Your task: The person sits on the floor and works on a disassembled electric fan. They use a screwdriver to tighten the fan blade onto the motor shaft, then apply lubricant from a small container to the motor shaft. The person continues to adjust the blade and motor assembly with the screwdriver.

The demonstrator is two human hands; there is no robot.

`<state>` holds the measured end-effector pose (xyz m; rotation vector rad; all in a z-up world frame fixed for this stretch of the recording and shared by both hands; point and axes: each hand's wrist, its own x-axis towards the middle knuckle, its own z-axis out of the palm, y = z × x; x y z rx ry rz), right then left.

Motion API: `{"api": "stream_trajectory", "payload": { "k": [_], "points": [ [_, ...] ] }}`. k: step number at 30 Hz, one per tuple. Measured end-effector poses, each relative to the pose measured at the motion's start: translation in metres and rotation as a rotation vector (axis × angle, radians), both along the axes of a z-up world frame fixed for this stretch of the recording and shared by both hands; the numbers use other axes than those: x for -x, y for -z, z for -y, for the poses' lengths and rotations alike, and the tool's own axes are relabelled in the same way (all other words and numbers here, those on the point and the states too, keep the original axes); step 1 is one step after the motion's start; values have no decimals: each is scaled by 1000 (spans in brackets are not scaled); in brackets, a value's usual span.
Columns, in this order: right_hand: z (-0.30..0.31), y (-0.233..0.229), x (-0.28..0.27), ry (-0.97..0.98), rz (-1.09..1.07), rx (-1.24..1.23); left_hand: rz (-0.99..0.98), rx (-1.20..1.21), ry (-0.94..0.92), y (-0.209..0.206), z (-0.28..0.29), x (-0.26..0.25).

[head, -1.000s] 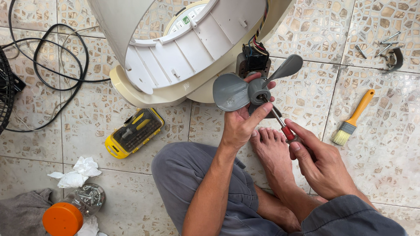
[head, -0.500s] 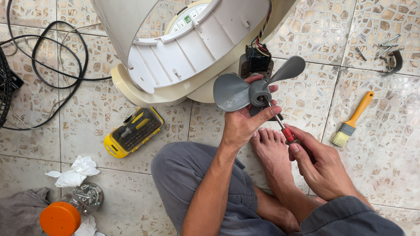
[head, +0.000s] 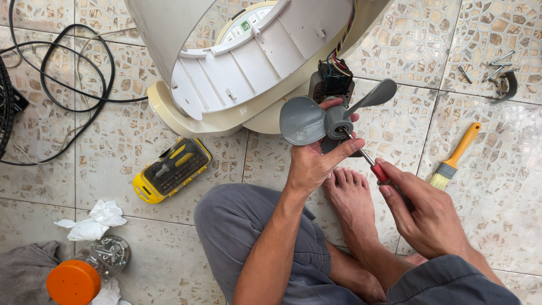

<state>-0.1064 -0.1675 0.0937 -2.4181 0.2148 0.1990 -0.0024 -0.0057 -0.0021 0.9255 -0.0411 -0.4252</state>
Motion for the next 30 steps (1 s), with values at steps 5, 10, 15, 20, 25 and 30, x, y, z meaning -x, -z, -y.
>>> {"api": "stream_trajectory", "payload": {
  "k": [5,10,15,20,25,30],
  "points": [
    [14,-22,-19,-189,-112,393,95,-110,-21,-8,-4,-4],
    [25,-50,-37,-379,-349,774,242,-424,-28,-17,-11,-8],
    [31,-60,-55,-491,-411,834,302,-512,-29,-20,-14,-12],
    [46,-58,-67,-620,-428,909,297,-552,32,-21,-15,-14],
    [52,-61,-70,-656,-412,887,318,-537,30,-22,-14,-14],
    [43,-65,-72,-693,-503,955,314,-537,30,-22,-14,-14]
  ]
}}
